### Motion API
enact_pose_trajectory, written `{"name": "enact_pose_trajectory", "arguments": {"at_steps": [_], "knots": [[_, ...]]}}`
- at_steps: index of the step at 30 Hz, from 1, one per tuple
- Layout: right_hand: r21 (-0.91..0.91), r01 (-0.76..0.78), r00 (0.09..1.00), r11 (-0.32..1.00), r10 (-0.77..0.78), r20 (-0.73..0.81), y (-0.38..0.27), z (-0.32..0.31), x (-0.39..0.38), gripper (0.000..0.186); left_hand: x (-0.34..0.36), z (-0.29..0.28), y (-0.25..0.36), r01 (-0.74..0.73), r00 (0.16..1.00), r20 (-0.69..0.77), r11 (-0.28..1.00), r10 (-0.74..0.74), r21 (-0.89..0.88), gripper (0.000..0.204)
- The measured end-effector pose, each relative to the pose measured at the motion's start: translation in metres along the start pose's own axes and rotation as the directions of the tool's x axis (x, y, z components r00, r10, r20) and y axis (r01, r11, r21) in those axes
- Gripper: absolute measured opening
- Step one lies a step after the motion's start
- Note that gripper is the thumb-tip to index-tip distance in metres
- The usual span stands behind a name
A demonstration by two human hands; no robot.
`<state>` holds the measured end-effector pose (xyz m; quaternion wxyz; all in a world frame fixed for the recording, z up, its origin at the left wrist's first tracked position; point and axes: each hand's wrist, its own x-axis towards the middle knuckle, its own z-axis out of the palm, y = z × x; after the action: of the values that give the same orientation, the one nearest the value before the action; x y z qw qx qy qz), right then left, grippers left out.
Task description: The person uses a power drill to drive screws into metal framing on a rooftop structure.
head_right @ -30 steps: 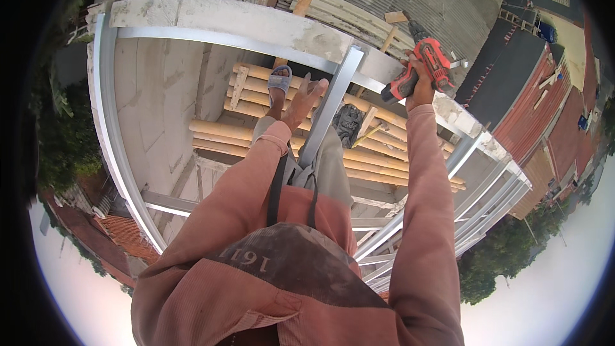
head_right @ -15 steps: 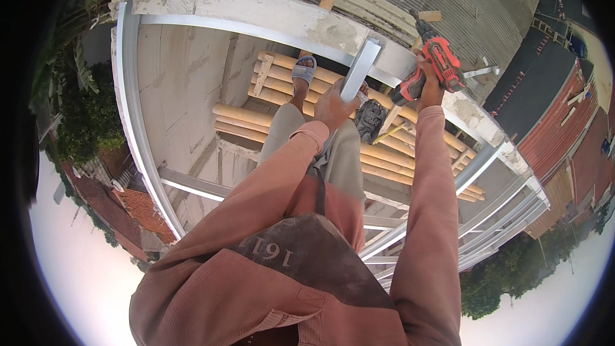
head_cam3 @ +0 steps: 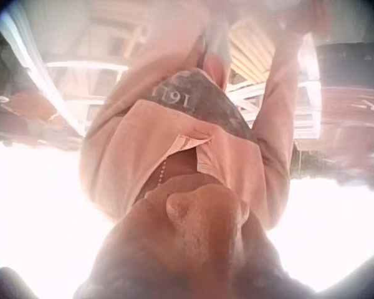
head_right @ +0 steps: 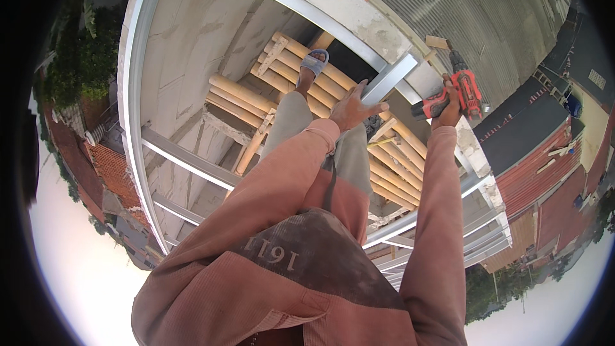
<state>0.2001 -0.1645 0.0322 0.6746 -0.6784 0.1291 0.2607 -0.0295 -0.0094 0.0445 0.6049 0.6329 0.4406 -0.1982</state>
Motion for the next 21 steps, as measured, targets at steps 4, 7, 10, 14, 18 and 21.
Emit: {"name": "enact_pose_trajectory", "arguments": {"at_steps": [4,7,10,14,18,21], "knots": [[0.044,-0.049,0.999,0.998,0.05,-0.018,0.003,-0.014,0.004,0.042,-0.004,-0.006,-0.006,-0.001,0.986,0.168,0.999,0.009,-0.045,0.121],[0.012,-0.056,0.997,0.998,0.055,0.055,-0.001,-0.011,0.004,0.041,-0.002,0.001,-0.026,-0.028,0.983,0.179,0.995,0.045,-0.097,0.115],[0.012,-0.085,0.996,0.996,0.085,0.023,-0.002,-0.009,0.007,0.04,-0.005,0.0,-0.018,0.041,0.989,0.141,0.999,-0.039,-0.01,0.104],[-0.045,-0.128,0.99,0.991,0.13,0.05,-0.007,-0.009,0.008,0.041,-0.006,-0.004,-0.016,0.027,0.994,0.108,1.0,-0.027,0.001,0.09],[-0.161,-0.064,0.997,0.985,0.069,0.028,-0.019,-0.006,0.015,0.042,-0.007,-0.007,-0.007,0.02,0.989,0.149,0.999,-0.024,0.027,0.086],[-0.437,0.274,0.959,0.857,-0.279,0.053,-0.035,0.038,0.003,0.044,-0.01,-0.007,-0.006,0.044,0.992,0.116,0.999,-0.047,0.033,0.087]]}}
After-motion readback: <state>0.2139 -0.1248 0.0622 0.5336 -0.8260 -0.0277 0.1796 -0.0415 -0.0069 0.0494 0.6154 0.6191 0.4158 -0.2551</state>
